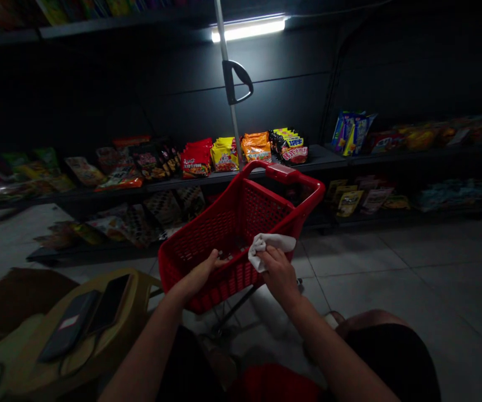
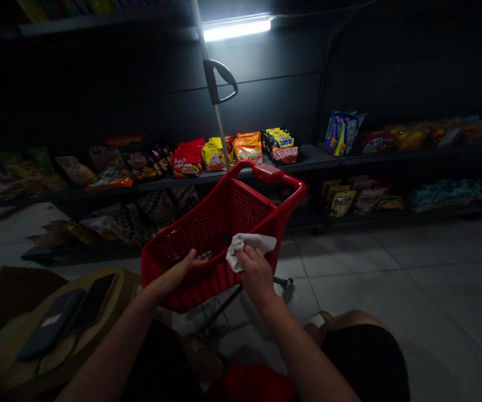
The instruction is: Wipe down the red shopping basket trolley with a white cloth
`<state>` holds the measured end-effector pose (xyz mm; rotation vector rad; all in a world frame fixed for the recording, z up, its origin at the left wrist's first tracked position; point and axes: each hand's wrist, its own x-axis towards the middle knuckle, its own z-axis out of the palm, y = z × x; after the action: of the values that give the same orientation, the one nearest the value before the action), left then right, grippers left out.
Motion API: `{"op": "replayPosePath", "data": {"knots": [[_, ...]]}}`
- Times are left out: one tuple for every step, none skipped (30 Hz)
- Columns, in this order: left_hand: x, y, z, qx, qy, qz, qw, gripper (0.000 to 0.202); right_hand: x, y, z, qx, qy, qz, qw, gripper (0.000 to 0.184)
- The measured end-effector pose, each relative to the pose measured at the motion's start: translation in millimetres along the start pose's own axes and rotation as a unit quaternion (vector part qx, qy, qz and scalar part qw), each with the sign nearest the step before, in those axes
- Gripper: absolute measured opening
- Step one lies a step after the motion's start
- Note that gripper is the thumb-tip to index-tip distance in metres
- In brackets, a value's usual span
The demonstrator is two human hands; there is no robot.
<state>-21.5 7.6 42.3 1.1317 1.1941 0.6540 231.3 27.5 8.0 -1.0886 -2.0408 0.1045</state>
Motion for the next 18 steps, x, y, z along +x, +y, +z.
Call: {"op": "replayPosePath", "data": {"knots": [[-1, -3, -1.7, -0.006, 0.005, 0.012, 1.000, 0.080, -4, -14, 9, 0.008, -0.020, -0.015, 1.000, 0.024], [-1, -5, -2.8, -0.013, 0.011, 0.017, 1.000, 0.079, -8, -30, 19, 0.021, -0.045, -0.037, 0.998, 0.022], [-1, -7, -3.7, -0.021, 0.017, 0.012, 1.000, 0.080, -13, -46, 29, 0.038, -0.074, -0.067, 0.994, 0.020], [-1, -8, -4.4, -0.031, 0.022, -0.002, 0.999, 0.081, -18, -61, 39, 0.056, -0.104, -0.101, 0.988, 0.018], [-2, -9, -5.0, -0.044, 0.025, -0.021, 0.999, 0.083, -22, -73, 47, 0.073, -0.129, -0.134, 0.980, 0.017], [-4, -10, -5.6, -0.061, 0.023, -0.038, 0.997, 0.085, -25, -81, 53, 0.086, -0.150, -0.163, 0.971, 0.016], [-6, -10, -6.1, -0.083, 0.018, -0.049, 0.995, 0.087, -26, -84, 55, 0.095, -0.165, -0.188, 0.964, 0.015], [-8, -9, -6.2, -0.106, 0.011, -0.051, 0.993, 0.087, -25, -83, 55, 0.100, -0.171, -0.203, 0.959, 0.016], [-11, -8, -6.1, -0.127, 0.003, -0.042, 0.991, 0.086, -23, -77, 52, 0.102, -0.169, -0.207, 0.958, 0.017], [-14, -7, -5.5, -0.146, -0.006, -0.027, 0.989, 0.084, -20, -67, 47, 0.101, -0.158, -0.197, 0.962, 0.019], [-16, -6, -4.6, -0.163, -0.016, -0.016, 0.986, 0.083, -15, -55, 40, 0.096, -0.137, -0.175, 0.970, 0.021], [-18, -4, -3.2, -0.176, -0.024, -0.011, 0.984, 0.083, -11, -41, 32, 0.085, -0.106, -0.140, 0.981, 0.023], [-19, -3, -1.6, -0.183, -0.030, -0.014, 0.983, 0.083, -6, -28, 25, 0.070, -0.071, -0.096, 0.990, 0.025], [-20, -2, 0.2, -0.185, -0.031, -0.022, 0.982, 0.085, -2, -16, 19, 0.053, -0.037, -0.054, 0.996, 0.027], [-19, -1, 2.3, -0.184, -0.029, -0.030, 0.982, 0.087, 1, -8, 14, 0.037, -0.010, -0.021, 0.999, 0.028], [-18, -1, 4.4, -0.179, -0.023, -0.033, 0.983, 0.089, 2, -3, 12, 0.026, 0.004, -0.001, 1.000, 0.029], [-16, -2, 6.5, -0.172, -0.014, -0.028, 0.985, 0.090, 2, -3, 12, 0.022, 0.006, 0.006, 1.000, 0.028], [-13, -3, 8.5, -0.166, -0.005, -0.017, 0.986, 0.092, -1, -8, 15, 0.026, -0.002, 0.000, 1.000, 0.027]]}}
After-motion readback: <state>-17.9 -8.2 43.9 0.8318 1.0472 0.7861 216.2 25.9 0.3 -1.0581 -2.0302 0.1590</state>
